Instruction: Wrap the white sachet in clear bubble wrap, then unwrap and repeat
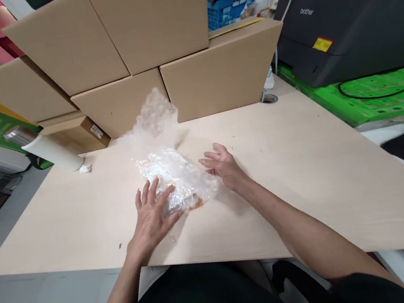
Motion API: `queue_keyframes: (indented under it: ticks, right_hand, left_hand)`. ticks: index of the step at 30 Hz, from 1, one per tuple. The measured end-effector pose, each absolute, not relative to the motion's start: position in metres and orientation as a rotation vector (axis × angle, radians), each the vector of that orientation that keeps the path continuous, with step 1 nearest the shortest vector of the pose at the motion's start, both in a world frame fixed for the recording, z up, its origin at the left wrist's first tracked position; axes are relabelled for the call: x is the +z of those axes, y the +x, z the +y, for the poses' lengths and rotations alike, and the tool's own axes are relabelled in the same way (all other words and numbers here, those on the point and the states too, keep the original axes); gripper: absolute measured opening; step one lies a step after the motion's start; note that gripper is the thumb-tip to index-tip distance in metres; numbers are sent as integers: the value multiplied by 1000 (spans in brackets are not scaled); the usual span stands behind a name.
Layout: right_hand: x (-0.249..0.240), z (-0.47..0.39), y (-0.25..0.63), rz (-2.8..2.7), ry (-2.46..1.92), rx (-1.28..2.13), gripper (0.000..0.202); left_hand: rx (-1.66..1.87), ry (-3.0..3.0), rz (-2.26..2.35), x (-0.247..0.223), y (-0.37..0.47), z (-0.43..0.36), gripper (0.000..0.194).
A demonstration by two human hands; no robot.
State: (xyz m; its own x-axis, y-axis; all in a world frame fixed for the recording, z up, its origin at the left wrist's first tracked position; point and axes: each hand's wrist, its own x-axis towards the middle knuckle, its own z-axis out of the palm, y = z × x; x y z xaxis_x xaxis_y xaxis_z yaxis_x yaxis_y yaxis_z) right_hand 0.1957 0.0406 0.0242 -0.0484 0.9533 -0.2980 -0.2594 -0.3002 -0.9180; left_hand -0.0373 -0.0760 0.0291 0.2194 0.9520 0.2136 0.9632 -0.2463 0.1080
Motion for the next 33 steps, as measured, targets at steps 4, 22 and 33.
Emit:
queue_keyframes:
  ticks: [4, 22, 33]
  right_hand:
    - [31, 26, 197, -1292, -991, 1442, 82]
    - [29, 49, 196, -541, -930, 1334, 29]
    - [16, 61, 205, -368, -1028, 1300, 12]
  left_hand:
    - [-247, -2441, -1902, 31, -24, -73, 46]
    - [-544, -2511, -1871, 33, -15, -50, 26]
    - [-1642, -1324, -2292, 17, -132, -125, 71]
